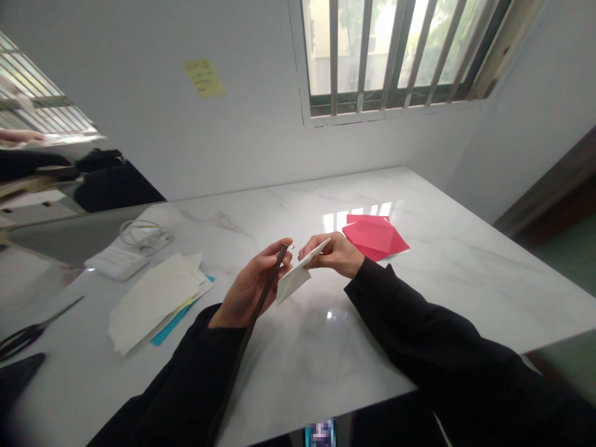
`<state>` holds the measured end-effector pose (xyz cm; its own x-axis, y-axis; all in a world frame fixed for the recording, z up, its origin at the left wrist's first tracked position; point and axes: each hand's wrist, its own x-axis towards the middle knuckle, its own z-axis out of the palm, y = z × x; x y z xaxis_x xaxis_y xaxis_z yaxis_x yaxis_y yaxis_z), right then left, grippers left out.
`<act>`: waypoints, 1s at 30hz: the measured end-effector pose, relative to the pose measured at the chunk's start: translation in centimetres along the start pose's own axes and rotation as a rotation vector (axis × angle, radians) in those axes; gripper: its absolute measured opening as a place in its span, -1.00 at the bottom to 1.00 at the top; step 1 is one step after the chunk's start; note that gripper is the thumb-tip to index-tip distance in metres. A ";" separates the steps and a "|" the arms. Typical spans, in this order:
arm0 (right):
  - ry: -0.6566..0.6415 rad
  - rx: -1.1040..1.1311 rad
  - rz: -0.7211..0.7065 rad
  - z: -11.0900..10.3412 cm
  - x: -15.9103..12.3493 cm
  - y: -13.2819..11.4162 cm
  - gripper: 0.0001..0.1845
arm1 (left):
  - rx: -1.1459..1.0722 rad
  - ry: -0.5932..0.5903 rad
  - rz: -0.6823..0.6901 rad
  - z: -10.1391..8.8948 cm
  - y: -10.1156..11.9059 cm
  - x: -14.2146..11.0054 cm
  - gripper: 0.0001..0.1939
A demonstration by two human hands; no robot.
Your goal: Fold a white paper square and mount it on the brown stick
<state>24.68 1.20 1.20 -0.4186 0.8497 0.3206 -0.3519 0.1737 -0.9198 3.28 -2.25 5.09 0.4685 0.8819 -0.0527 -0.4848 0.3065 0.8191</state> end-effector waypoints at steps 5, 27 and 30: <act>-0.009 0.014 -0.011 0.6 -0.1 -0.8 -0.68 | 0.133 -0.093 -0.002 0.3 0.0 -0.6 -0.67; -0.048 -0.025 0.011 0.9 -0.6 -1.9 -0.63 | 0.291 -0.169 0.033 -0.2 0.0 -0.7 -0.61; -0.028 -0.044 0.043 0.4 -0.8 -1.5 -0.68 | 0.292 -0.175 0.018 -0.3 0.0 -0.6 -0.62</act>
<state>25.24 0.04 2.42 -0.4563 0.8424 0.2866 -0.2961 0.1600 -0.9417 2.75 -2.68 4.92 0.5937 0.8036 0.0412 -0.2742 0.1538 0.9493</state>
